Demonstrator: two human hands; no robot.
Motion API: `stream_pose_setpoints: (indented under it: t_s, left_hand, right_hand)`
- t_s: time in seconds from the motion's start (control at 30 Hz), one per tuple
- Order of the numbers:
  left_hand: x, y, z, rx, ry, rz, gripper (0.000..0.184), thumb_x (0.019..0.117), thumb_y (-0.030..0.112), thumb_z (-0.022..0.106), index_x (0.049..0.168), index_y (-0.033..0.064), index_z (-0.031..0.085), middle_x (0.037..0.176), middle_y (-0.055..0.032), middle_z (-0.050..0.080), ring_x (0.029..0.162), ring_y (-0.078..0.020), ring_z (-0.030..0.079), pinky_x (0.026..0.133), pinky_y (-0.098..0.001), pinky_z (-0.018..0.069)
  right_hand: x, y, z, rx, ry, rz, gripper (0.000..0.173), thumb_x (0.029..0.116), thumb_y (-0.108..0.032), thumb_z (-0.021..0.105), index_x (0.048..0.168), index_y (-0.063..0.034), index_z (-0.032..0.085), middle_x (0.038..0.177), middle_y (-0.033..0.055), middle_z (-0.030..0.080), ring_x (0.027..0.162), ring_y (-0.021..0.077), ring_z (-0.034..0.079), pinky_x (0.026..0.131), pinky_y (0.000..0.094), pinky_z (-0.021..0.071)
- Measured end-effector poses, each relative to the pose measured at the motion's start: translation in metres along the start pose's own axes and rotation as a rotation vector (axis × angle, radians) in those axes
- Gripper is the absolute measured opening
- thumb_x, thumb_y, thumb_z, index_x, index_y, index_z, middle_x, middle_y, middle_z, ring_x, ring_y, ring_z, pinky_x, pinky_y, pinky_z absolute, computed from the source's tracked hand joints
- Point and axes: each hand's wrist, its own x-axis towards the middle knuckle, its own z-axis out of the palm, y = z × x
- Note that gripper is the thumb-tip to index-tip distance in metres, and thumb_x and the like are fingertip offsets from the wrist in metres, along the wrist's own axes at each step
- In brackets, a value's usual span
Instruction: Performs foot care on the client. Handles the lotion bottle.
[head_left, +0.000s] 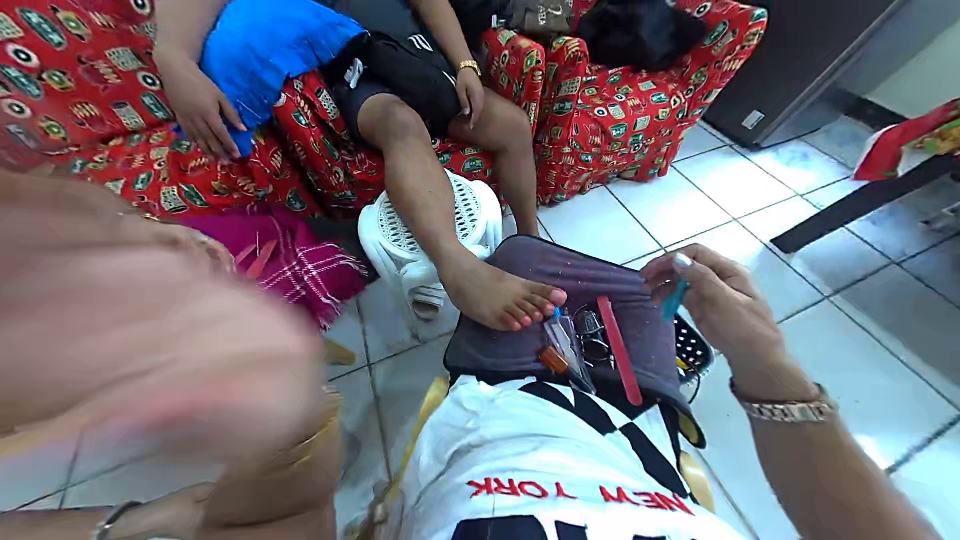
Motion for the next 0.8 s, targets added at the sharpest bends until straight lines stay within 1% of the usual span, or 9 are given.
stream_pose_setpoints:
  t_s: [0.03, 0.1, 0.17, 0.33, 0.47, 0.53, 0.63, 0.7, 0.8]
  left_hand:
    - [-0.010, -0.015, 0.044, -0.001, -0.242, -0.013, 0.071, 0.0895, 0.054, 0.071, 0.147, 0.0169, 0.049, 0.145, 0.0115, 0.053, 0.134, 0.0003, 0.047, 0.112, -0.0249, 0.0407]
    - [-0.047, -0.064, 0.121, -0.010, -0.623, 0.013, 0.102, 0.0703, 0.058, 0.084, 0.147, 0.0002, 0.050, 0.157, -0.0180, 0.044, 0.149, -0.0351, 0.034, 0.122, -0.0562, 0.0268]
    - [-0.089, -0.097, 0.166, 0.131, -0.857, 0.065, 0.108, 0.0677, 0.056, 0.085, 0.150, -0.0027, 0.047, 0.158, -0.0245, 0.040, 0.151, -0.0478, 0.025, 0.119, -0.0721, 0.0153]
    - [-0.116, -0.098, 0.210, 0.135, -0.599, 0.068, 0.033, 0.0843, 0.012, 0.072, 0.115, 0.0014, 0.074, 0.120, -0.0158, 0.072, 0.119, -0.0344, 0.065, 0.112, -0.0658, 0.0338]
    - [-0.130, -0.106, 0.210, 0.293, -0.557, 0.218, 0.040, 0.0813, 0.016, 0.066, 0.120, 0.0091, 0.075, 0.122, -0.0100, 0.073, 0.120, -0.0311, 0.065, 0.108, -0.0608, 0.0383]
    - [-0.135, -0.108, 0.211, 0.298, -0.536, 0.230, 0.041, 0.0824, 0.015, 0.065, 0.122, 0.0095, 0.074, 0.126, -0.0086, 0.072, 0.123, -0.0299, 0.064, 0.110, -0.0592, 0.0367]
    - [-0.135, -0.111, 0.213, 0.276, -0.477, 0.246, 0.037, 0.0803, 0.014, 0.067, 0.115, 0.0076, 0.075, 0.121, -0.0102, 0.073, 0.121, -0.0297, 0.065, 0.111, -0.0568, 0.0365]
    - [-0.139, -0.114, 0.213, 0.262, -0.475, 0.262, 0.034, 0.0790, 0.013, 0.069, 0.111, 0.0029, 0.075, 0.120, -0.0145, 0.073, 0.120, -0.0332, 0.066, 0.109, -0.0596, 0.0381]
    - [-0.141, -0.114, 0.210, 0.243, -0.510, 0.211, 0.037, 0.0877, 0.017, 0.064, 0.122, 0.0088, 0.073, 0.125, -0.0097, 0.072, 0.125, -0.0295, 0.063, 0.113, -0.0586, 0.0345]
  right_hand:
    - [0.002, 0.005, 0.004, 0.154, 0.071, 0.071, 0.035, 0.1070, -0.018, 0.032, 0.096, -0.0143, 0.064, 0.087, -0.0063, 0.073, 0.072, 0.0040, 0.069, 0.067, 0.0216, 0.0592]
    - [0.010, 0.009, 0.016, 0.388, 0.216, 0.158, 0.042, 0.1100, -0.022, 0.023, 0.093, -0.0147, 0.061, 0.082, -0.0048, 0.071, 0.069, 0.0064, 0.068, 0.065, 0.0232, 0.0593]
    - [0.016, 0.006, 0.039, 0.524, 0.281, 0.188, 0.048, 0.1126, -0.030, 0.018, 0.092, -0.0170, 0.059, 0.080, -0.0059, 0.069, 0.069, 0.0068, 0.066, 0.064, 0.0241, 0.0581]
    - [0.000, 0.016, 0.143, 0.493, 0.032, 0.216, 0.045, 0.1098, -0.026, 0.021, 0.093, -0.0099, 0.060, 0.081, -0.0028, 0.067, 0.070, 0.0088, 0.066, 0.065, 0.0284, 0.0579]
    - [0.034, 0.077, 0.094, 0.192, 0.282, 0.250, 0.047, 0.1118, -0.027, 0.021, 0.106, 0.0030, 0.057, 0.085, 0.0037, 0.061, 0.072, 0.0096, 0.060, 0.071, 0.0315, 0.0538]
    - [0.046, 0.082, 0.073, 0.375, 0.487, 0.283, 0.041, 0.1128, -0.029, 0.028, 0.090, -0.0086, 0.054, 0.070, -0.0048, 0.058, 0.059, 0.0056, 0.058, 0.059, 0.0252, 0.0540]
    - [0.014, 0.035, 0.108, 0.528, 0.170, 0.298, 0.045, 0.1100, -0.035, 0.018, 0.091, -0.0170, 0.055, 0.074, -0.0068, 0.060, 0.062, 0.0059, 0.059, 0.058, 0.0257, 0.0532]
    - [0.009, 0.046, 0.128, 0.449, 0.103, 0.302, 0.049, 0.1115, -0.034, 0.018, 0.094, -0.0101, 0.057, 0.073, -0.0023, 0.060, 0.061, 0.0074, 0.059, 0.058, 0.0261, 0.0530]
    - [0.042, 0.102, 0.072, 0.199, 0.397, 0.265, 0.042, 0.1107, -0.021, 0.028, 0.101, 0.0046, 0.060, 0.077, 0.0020, 0.060, 0.067, 0.0098, 0.059, 0.068, 0.0321, 0.0555]
